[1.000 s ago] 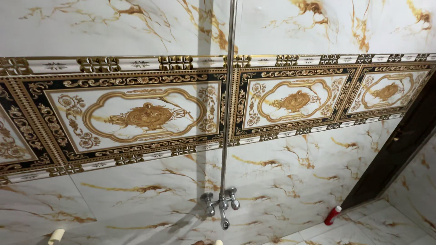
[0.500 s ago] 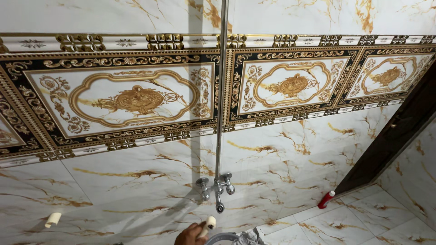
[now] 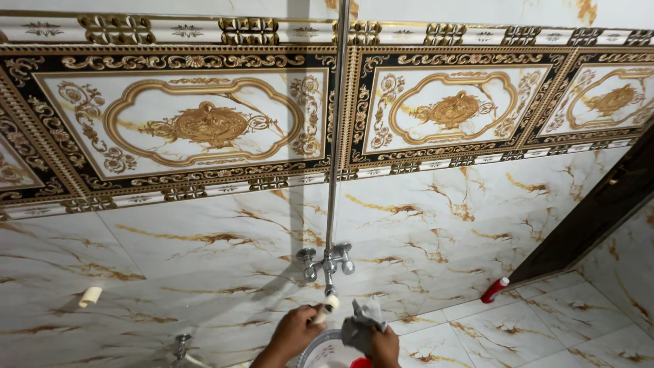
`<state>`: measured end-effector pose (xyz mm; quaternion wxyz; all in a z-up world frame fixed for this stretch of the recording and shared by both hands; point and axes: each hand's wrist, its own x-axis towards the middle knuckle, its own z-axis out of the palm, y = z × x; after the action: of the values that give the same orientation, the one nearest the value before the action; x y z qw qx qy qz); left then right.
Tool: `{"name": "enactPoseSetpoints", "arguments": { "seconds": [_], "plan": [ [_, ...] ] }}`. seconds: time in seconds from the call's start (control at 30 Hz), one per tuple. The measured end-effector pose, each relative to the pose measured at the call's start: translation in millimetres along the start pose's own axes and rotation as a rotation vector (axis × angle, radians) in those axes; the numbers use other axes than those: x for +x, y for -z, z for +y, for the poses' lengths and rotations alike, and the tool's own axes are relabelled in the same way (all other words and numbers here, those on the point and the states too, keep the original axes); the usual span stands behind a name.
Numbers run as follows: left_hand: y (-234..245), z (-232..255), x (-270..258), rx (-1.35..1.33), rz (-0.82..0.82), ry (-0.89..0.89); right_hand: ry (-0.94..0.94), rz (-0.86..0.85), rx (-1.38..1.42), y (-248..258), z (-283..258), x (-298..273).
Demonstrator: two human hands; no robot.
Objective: The person wipes a shower pipe and faucet with a cloth and then attaches a shower head to the pipe by hand.
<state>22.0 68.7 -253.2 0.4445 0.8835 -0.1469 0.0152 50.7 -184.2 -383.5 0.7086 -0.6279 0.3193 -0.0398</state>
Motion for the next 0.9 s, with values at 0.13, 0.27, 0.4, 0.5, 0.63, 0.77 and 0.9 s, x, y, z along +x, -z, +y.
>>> {"name": "enactPoseSetpoints", "arguments": {
  "seconds": [0.13,0.27,0.4,0.5,0.63,0.77,0.9],
  "plan": [
    [-6.9,6.3,-8.4,0.036,0.116,0.092,0.098,-0.042,-0.015,-12.6,-11.3,12.6],
    [-7.9,-0.5,-11.1,0.021,0.266,0.161,-0.026,-0.057,-0.089,-10.1,-17.4,12.1],
    [-8.1,-13.2,-12.0,0.118,0.239,0.226,-0.338,-0.148,0.252,-9.4,-17.5,7.4],
    [-17.6,-18.6,-19.2,-0.095,0.059,0.081,-0.415,-0.246,0.394,-8.9,-16.8,9.7],
    [-28.9,-25.5,-23.2,-0.053,-0.238,-0.202,-0.458,-0.248,0.508,-11.6,-17.4,18.5],
    [-25.2,-33.8,-21.4,-0.012,-0.125,0.065,-0.464,-0.14,0.456,-4.6,-20.1,26.7],
    [-24.0,-37.1,-21.8,0.05,-0.223,-0.112,-0.469,-0.142,0.446,4.0,-20.3,23.4]
  ]
}}
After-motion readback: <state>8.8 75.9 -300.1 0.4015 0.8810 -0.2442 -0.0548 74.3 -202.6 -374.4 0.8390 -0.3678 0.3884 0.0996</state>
